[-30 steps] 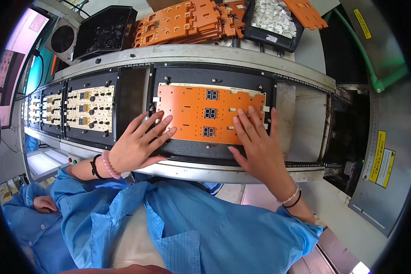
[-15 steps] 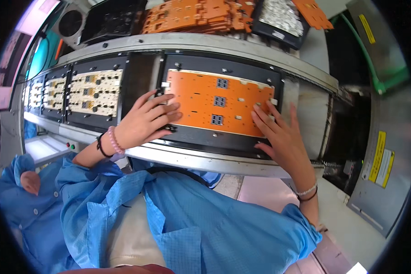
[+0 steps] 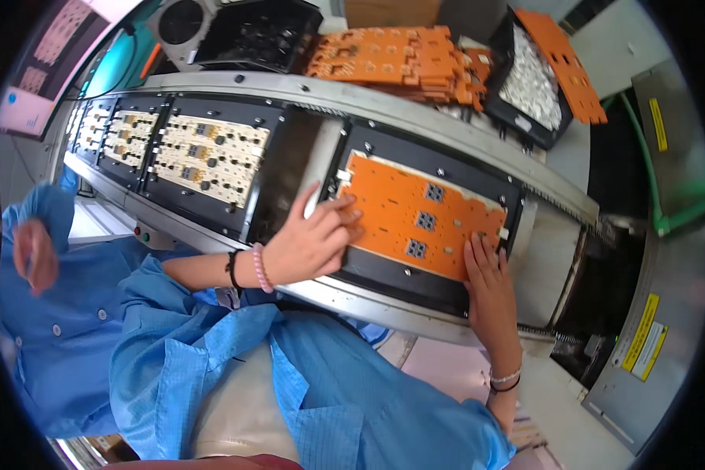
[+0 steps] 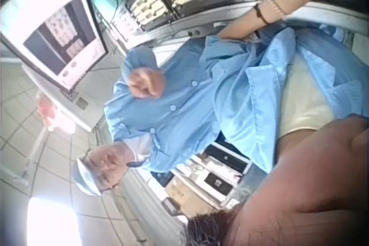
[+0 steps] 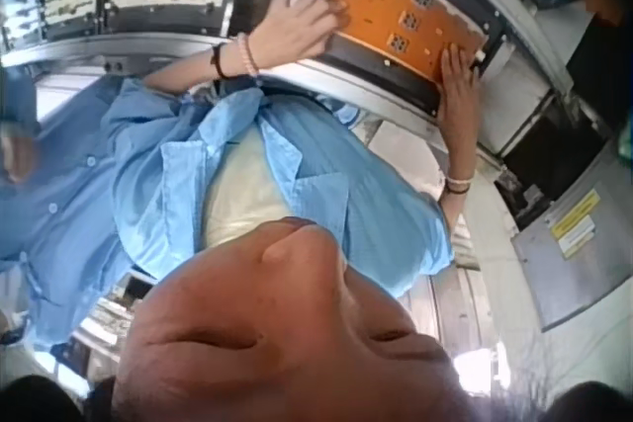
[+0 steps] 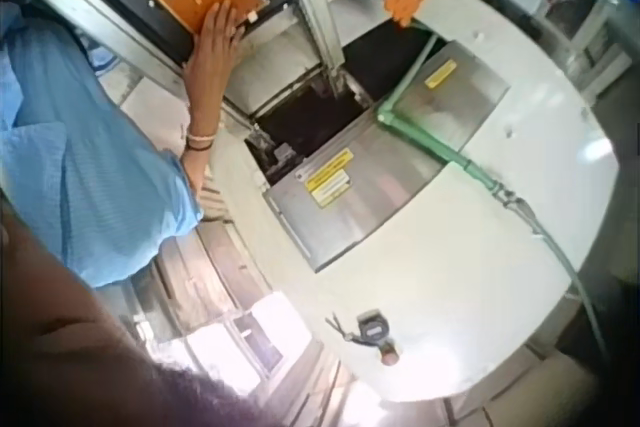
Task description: Assembling electronic components onto circuit boards within protective orange frames on a manufacturing line.
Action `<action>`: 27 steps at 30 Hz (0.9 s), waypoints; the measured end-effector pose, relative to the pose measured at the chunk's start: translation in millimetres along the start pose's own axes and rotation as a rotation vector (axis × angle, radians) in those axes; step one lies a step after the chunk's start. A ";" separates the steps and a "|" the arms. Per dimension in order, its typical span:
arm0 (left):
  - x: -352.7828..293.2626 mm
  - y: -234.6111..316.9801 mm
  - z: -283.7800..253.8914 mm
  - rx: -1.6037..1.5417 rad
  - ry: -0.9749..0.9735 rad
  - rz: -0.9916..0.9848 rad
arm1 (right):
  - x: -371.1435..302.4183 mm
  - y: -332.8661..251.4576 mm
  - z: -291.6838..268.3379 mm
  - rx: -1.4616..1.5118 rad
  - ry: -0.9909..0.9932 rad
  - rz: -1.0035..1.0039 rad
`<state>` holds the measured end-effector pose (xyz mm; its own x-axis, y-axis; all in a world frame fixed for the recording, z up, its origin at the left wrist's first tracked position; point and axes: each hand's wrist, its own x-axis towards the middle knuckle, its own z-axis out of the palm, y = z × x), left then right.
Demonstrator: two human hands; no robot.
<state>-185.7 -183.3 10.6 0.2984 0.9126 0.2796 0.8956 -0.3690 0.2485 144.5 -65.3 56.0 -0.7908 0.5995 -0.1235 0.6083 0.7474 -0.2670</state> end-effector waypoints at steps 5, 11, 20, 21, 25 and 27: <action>-3.4 -2.0 1.0 -0.028 0.092 0.023 | -2.8 -11.0 -8.7 0.011 0.015 0.018; -1.1 4.3 10.4 0.096 0.161 0.061 | 1.3 -26.6 -25.3 0.049 0.038 0.059; -0.1 5.1 11.4 0.122 0.104 0.049 | 1.4 -34.2 -16.7 -0.052 0.050 0.128; 0.6 3.1 7.3 0.098 0.086 0.050 | 2.2 -34.6 -16.0 -0.021 0.085 0.121; -6.8 -4.8 -31.5 -0.294 0.059 0.046 | 10.5 -38.0 -22.6 0.026 0.149 0.119; -15.6 -12.3 -77.9 -0.618 0.209 0.245 | 19.0 -42.3 -27.2 0.075 0.230 0.123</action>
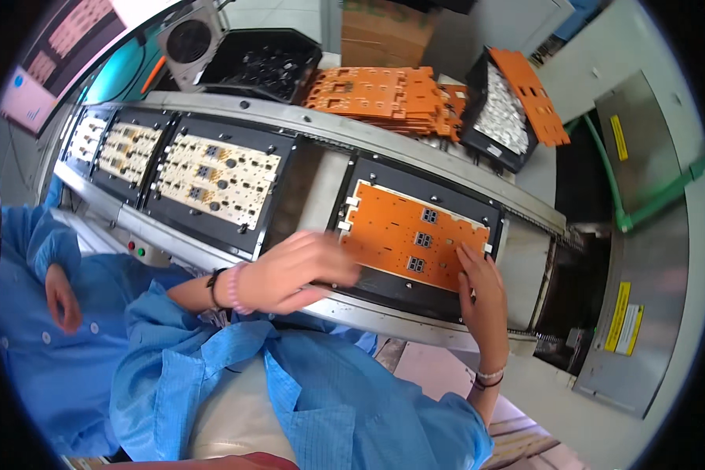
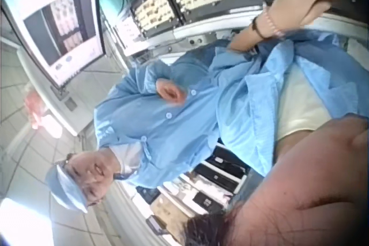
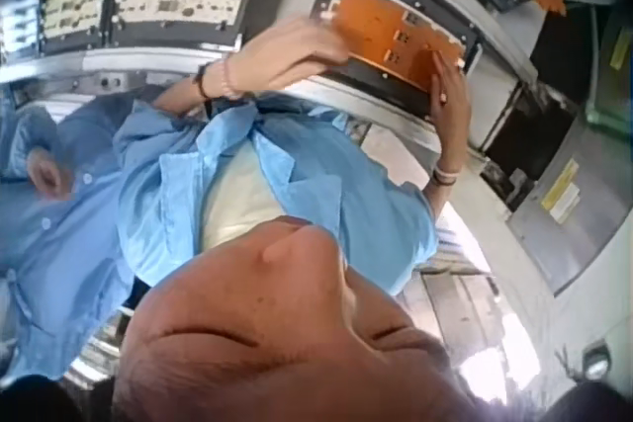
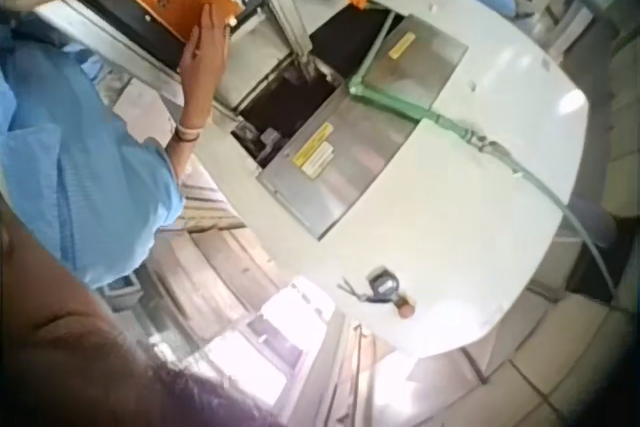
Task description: Assembling electronic components onto circuit boards within protective orange frames on a manufacturing line.
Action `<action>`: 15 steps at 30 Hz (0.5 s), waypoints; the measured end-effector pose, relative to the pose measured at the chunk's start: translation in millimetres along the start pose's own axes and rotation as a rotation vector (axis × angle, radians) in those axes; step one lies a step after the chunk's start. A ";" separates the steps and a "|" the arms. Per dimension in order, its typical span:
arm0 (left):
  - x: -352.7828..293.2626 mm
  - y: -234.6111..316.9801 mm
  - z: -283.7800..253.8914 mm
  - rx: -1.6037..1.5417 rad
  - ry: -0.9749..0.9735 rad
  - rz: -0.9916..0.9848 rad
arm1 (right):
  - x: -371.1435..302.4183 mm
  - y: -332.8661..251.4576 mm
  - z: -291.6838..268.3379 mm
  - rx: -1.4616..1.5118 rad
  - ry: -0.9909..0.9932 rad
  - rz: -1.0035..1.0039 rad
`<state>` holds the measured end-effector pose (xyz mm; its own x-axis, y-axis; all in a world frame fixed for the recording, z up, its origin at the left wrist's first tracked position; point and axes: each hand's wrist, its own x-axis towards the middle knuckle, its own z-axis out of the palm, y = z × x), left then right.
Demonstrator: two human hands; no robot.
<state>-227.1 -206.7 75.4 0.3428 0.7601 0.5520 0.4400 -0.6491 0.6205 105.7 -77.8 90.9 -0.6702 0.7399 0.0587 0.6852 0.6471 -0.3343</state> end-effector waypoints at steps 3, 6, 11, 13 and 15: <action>-9.9 27.1 -41.6 -0.374 0.181 0.425 | 8.3 -14.7 4.9 0.115 0.145 0.013; -15.5 35.8 -48.8 -0.455 0.242 0.506 | 23.7 -26.5 13.5 0.287 0.184 0.119; -23.0 5.1 -13.7 -0.069 -0.044 -0.031 | 52.9 -9.5 17.6 0.013 0.177 0.003; -8.1 -5.3 0.3 0.097 -0.293 -0.124 | 54.2 -3.1 22.0 -0.009 0.149 0.045; -0.2 -10.1 21.8 0.324 -0.400 -0.094 | 58.3 -2.3 24.4 0.011 0.081 0.039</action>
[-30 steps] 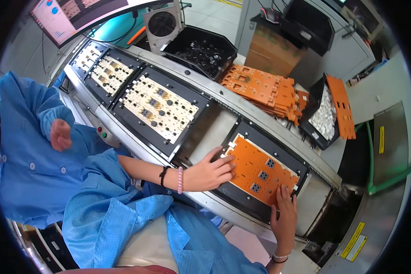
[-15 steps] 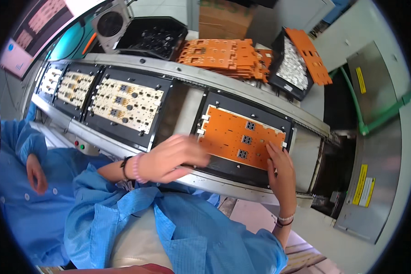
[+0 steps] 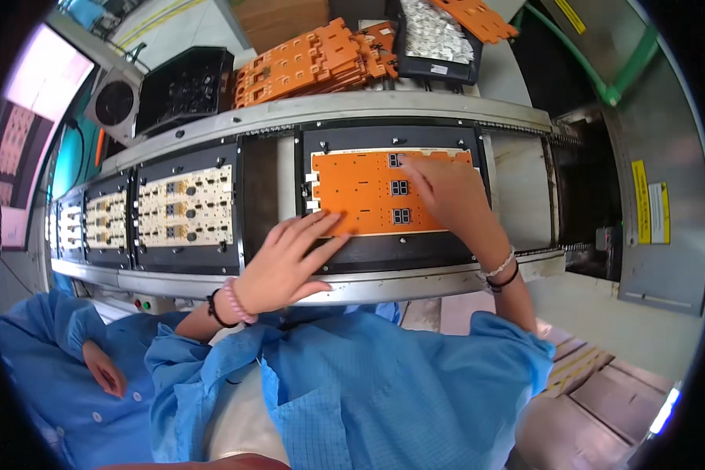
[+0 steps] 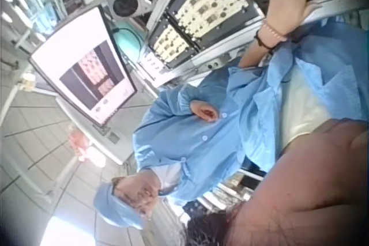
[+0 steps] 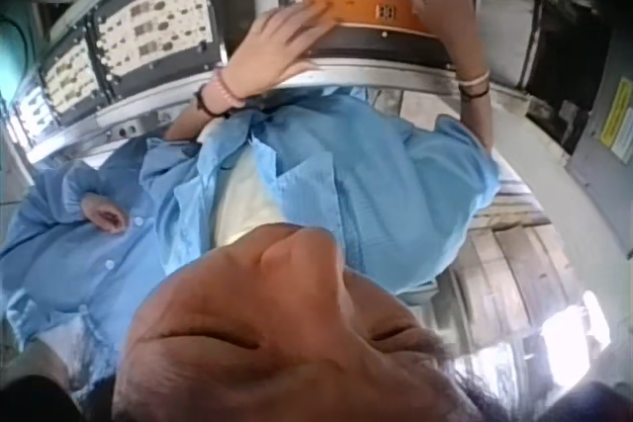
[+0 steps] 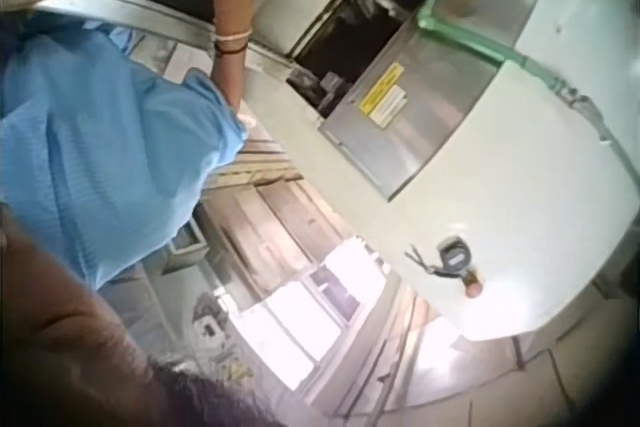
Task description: Assembling electronic components onto circuit boards within protective orange frames on a manufacturing line.
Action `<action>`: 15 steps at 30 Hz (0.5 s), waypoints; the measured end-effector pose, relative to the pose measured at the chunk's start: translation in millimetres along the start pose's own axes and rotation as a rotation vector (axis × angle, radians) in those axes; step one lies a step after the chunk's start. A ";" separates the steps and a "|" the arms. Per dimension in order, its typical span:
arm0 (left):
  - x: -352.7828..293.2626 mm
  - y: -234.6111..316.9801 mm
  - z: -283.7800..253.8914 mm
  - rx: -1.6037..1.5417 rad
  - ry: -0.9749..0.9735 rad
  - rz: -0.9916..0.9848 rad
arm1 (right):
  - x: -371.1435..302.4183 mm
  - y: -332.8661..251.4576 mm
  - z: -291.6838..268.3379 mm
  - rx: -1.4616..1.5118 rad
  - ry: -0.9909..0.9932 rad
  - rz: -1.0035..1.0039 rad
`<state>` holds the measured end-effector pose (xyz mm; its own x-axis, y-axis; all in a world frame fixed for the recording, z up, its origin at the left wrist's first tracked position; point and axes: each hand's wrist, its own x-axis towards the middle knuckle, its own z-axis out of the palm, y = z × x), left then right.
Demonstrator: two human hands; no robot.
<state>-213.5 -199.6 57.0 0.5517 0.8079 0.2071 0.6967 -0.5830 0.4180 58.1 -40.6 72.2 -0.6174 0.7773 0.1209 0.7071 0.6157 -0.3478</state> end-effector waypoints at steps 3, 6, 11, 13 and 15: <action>17.3 3.1 14.8 0.243 -0.080 0.010 | -4.2 -7.7 4.6 -0.128 -0.067 -0.014; 22.1 6.6 24.3 0.322 -0.126 -0.067 | -5.3 1.8 20.4 -0.329 -0.019 -0.151; 23.2 4.3 17.6 0.308 -0.155 -0.054 | -24.3 -6.1 -10.4 -0.113 -0.074 -0.035; 25.7 4.3 12.6 0.285 -0.175 -0.059 | -40.2 -12.0 -10.1 0.003 -0.127 -0.100; 30.1 4.2 8.0 0.276 -0.188 -0.046 | -46.2 -20.9 -0.6 -0.116 -0.112 -0.125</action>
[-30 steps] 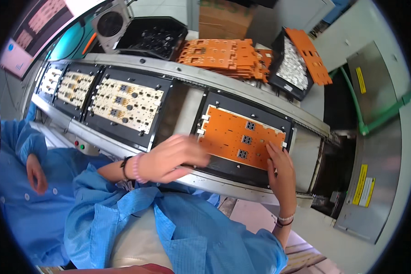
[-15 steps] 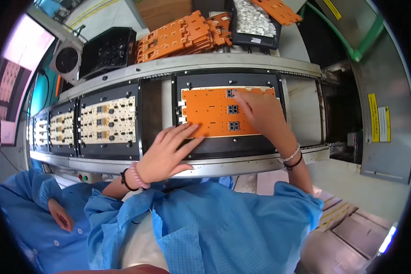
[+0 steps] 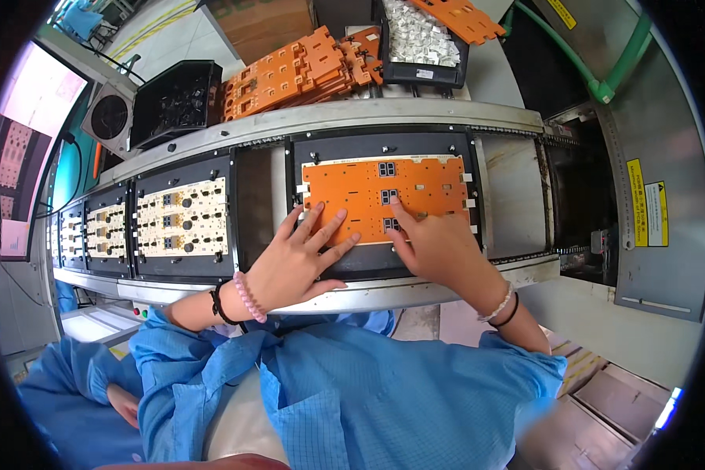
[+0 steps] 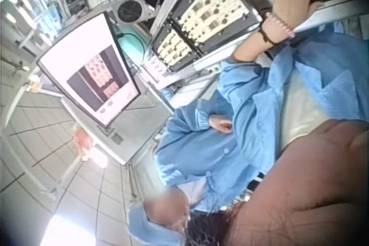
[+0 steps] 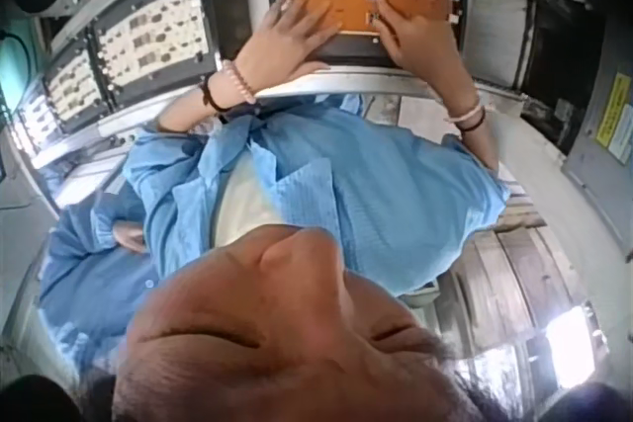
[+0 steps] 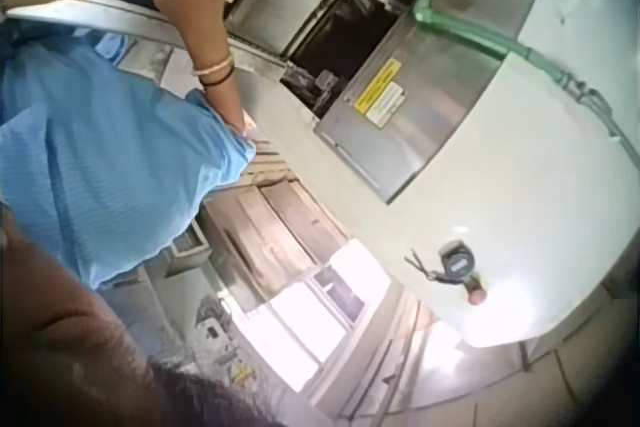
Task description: Assembling electronic components onto circuit boards within protective orange frames on a manufacturing line.
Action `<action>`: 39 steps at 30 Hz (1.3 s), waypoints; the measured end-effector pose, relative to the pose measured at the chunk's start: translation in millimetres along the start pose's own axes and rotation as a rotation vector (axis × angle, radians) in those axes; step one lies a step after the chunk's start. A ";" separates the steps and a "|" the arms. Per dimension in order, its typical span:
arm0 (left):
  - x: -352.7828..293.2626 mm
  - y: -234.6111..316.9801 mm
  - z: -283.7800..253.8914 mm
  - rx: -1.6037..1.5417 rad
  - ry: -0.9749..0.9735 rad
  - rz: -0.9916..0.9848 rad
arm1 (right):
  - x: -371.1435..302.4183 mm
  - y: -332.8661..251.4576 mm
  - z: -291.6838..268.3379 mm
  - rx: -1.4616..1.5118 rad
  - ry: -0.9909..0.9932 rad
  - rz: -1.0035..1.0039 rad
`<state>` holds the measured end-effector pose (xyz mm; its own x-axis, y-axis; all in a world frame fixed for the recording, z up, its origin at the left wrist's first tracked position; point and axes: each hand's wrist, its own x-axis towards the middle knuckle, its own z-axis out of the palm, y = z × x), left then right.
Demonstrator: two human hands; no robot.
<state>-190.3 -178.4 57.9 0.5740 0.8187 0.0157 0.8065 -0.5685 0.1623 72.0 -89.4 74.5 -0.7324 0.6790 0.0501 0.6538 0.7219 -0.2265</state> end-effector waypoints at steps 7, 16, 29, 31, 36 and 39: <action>9.2 -6.2 -2.6 0.015 -0.035 0.034 | 5.1 -5.3 -30.1 0.052 -0.044 -0.059; 6.5 -14.4 -0.8 -0.003 -0.046 0.080 | 5.6 -11.1 -32.5 0.000 -0.263 -0.058; -66.3 -95.0 -7.6 -0.245 0.122 0.091 | 255.9 202.9 2.5 -0.414 0.243 0.100; -83.2 -122.2 -16.2 -0.275 0.179 0.019 | 266.3 205.3 7.9 -0.347 0.303 0.021; -95.9 -246.3 -45.4 -0.206 0.521 -0.228 | 273.6 214.8 23.2 -0.313 0.302 0.080; -85.7 -349.3 -45.6 -0.050 0.489 -0.492 | 274.1 217.0 24.7 -0.327 0.353 0.076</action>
<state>-527.6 -46.3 44.9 0.0038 0.9291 0.3697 0.9423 -0.1270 0.3097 8.4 250.1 15.0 -0.6079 0.6944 0.3850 0.7699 0.6340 0.0721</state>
